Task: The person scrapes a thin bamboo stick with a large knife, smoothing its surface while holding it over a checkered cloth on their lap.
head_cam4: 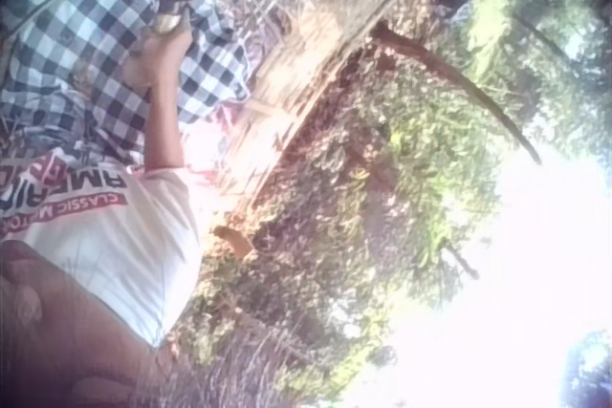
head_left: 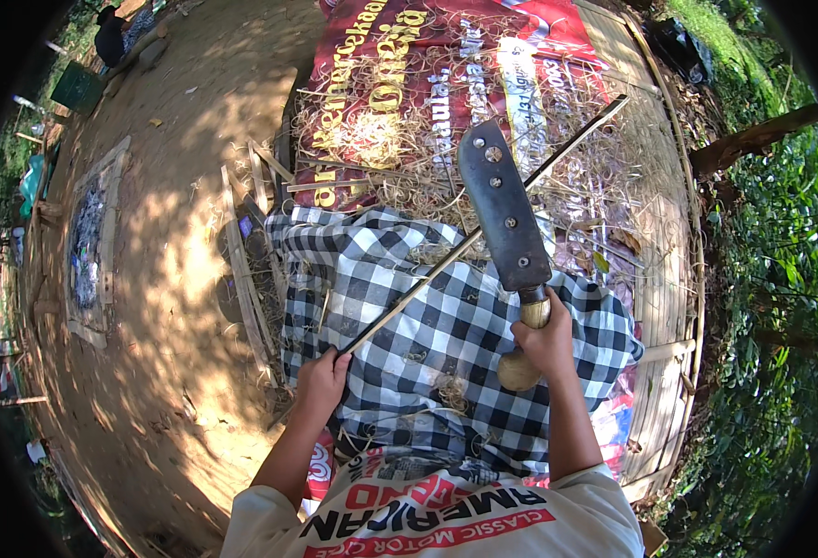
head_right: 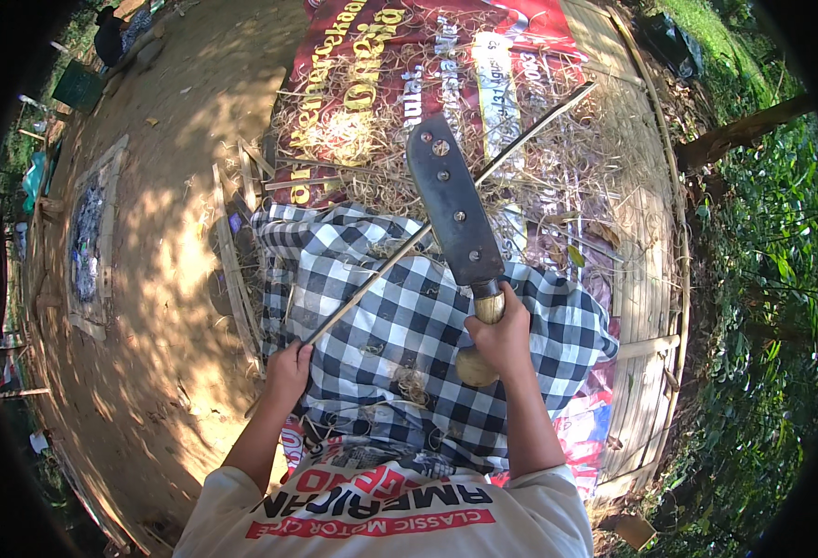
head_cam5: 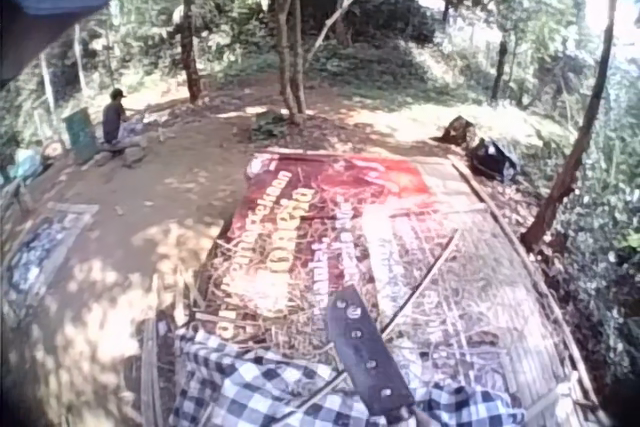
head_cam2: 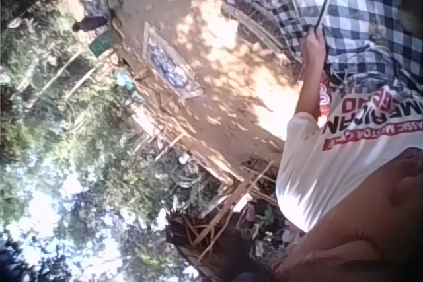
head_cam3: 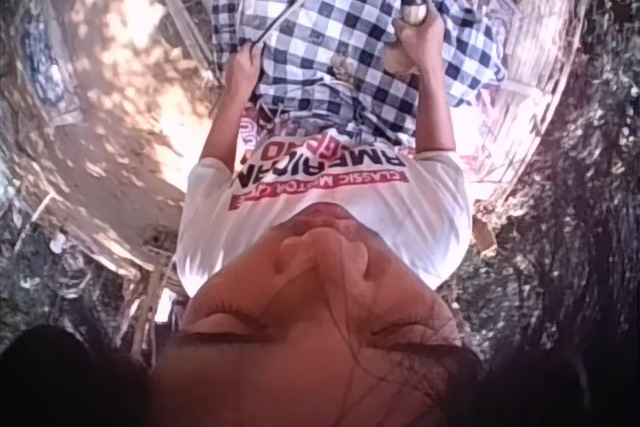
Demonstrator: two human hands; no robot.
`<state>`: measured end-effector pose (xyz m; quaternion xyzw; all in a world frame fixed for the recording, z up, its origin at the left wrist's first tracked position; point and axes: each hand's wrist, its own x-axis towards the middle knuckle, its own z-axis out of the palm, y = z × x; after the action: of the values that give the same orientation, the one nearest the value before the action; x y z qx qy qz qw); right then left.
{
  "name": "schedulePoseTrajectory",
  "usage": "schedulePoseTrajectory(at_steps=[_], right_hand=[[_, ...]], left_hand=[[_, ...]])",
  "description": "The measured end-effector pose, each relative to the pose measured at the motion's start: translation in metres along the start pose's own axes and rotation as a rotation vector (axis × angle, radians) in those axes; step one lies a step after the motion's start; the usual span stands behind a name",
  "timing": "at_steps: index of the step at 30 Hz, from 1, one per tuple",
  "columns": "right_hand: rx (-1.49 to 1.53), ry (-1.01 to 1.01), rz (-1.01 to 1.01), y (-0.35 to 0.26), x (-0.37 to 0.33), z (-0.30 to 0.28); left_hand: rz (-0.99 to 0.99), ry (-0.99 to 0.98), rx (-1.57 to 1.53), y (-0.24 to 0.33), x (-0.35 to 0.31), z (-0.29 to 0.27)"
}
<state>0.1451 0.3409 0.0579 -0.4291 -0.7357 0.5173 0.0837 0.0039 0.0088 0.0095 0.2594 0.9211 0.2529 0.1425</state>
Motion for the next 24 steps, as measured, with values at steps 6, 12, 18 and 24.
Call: schedulePoseTrajectory(at_steps=[6,12,18,24], right_hand=[[-0.177,-0.351,-0.192,0.007,-0.053,0.055],[-0.18,-0.335,-0.085,-0.018,-0.04,0.033],[-0.07,0.134,-0.084,-0.003,-0.004,-0.006],[0.012,0.219,-0.062,-0.014,0.009,0.002]], left_hand=[[0.03,-0.013,0.005,-0.007,0.002,0.001],[-0.047,-0.061,-0.065,-0.007,-0.002,0.0],[0.003,-0.023,0.003,-0.008,-0.001,0.004],[-0.001,0.002,0.03,-0.007,-0.004,0.005]])
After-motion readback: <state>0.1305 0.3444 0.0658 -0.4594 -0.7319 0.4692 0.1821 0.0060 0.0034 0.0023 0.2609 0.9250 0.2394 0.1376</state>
